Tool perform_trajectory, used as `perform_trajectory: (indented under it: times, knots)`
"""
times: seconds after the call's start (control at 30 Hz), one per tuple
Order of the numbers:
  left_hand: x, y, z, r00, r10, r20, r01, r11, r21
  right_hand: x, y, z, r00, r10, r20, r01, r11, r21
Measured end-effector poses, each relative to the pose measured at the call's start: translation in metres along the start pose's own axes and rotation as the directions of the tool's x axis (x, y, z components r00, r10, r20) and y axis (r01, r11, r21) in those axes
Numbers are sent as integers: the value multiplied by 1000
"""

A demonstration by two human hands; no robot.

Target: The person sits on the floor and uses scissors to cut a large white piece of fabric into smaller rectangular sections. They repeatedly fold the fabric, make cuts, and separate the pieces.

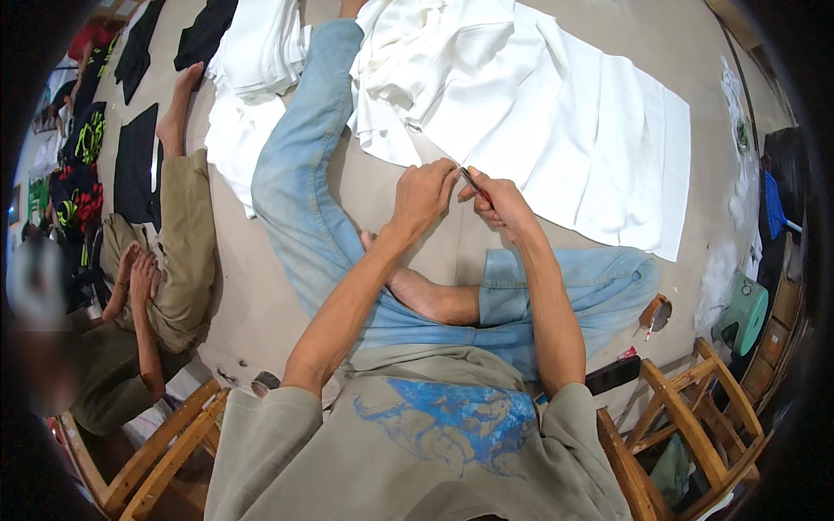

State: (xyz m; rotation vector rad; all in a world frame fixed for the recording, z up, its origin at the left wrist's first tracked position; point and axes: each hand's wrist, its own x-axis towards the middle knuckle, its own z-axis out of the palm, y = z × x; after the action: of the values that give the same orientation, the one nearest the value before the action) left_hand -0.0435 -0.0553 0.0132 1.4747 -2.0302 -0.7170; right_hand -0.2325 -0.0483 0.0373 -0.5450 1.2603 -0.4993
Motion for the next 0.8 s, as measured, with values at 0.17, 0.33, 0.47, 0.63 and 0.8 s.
perform_trajectory:
  times: [0.17,0.33,0.47,0.63,0.8]
  knots:
    - [-2,-3,-1,998,17,-57,-19,999,-27,5,3,6,999,2,-42,-3,1000,-24]
    - [-1,-4,-1,999,11,-31,-12,999,-33,10,6,7,999,-26,-27,28,997,68]
    - [-1,-3,-2,999,33,-41,-34,999,-15,11,7,7,1000,-26,-10,27,995,97]
    - [-1,-4,-2,1000,10,-10,-10,1000,-16,12,9,7,1000,-14,-15,16,992,126]
    - [-3,-7,1,1000,10,-17,-10,1000,-6,12,9,7,1000,-21,-16,22,993,120]
